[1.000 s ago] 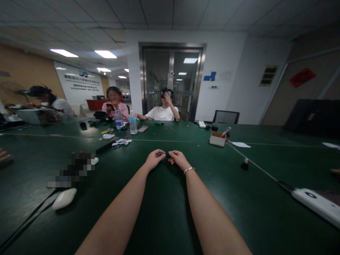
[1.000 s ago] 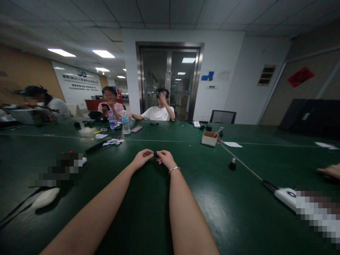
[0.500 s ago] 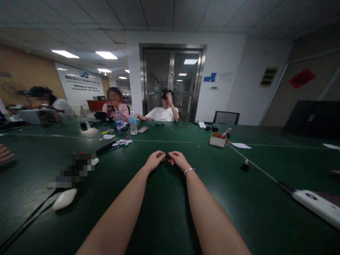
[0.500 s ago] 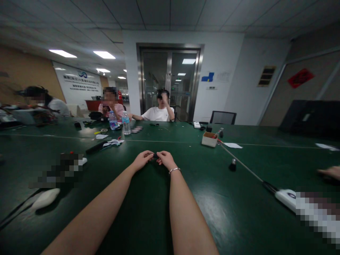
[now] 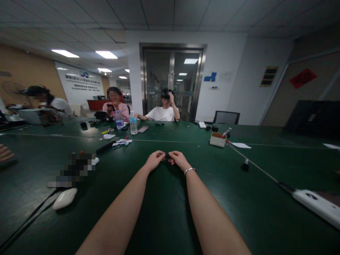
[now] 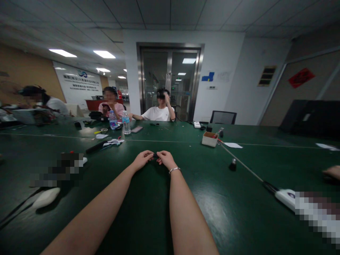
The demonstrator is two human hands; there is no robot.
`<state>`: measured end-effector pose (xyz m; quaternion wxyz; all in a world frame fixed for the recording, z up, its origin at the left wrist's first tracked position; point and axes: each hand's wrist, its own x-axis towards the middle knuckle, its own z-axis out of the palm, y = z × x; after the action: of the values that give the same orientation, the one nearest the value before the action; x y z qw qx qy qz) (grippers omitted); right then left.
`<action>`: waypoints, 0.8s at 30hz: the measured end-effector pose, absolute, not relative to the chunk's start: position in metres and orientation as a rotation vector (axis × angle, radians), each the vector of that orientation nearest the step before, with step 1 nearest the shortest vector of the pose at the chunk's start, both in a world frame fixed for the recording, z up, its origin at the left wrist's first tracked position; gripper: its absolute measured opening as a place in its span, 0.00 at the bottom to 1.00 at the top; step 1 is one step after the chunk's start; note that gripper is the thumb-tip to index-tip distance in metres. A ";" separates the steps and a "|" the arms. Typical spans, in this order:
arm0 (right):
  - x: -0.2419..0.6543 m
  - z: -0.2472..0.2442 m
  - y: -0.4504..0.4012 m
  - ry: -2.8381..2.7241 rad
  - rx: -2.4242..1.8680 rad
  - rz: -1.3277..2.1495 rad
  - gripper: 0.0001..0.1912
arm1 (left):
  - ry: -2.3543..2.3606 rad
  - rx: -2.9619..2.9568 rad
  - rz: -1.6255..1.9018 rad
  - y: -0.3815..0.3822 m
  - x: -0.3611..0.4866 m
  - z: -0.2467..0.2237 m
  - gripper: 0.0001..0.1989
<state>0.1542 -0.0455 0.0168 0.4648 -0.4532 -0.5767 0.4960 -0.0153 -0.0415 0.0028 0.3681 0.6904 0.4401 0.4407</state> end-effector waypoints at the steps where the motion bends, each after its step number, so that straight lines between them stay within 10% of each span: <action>1: 0.154 0.017 -0.045 -1.415 -1.114 1.221 0.07 | 1.128 1.772 1.132 -0.041 -0.015 0.002 0.16; 24: 0.155 0.010 -0.038 -1.427 -1.110 1.214 0.06 | 1.143 1.762 1.147 -0.042 -0.014 0.003 0.16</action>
<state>0.1546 -0.0385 0.0104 0.4635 -0.4517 -0.5806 0.4940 -0.0142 -0.0424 0.0031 0.3657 0.6853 0.4446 0.4460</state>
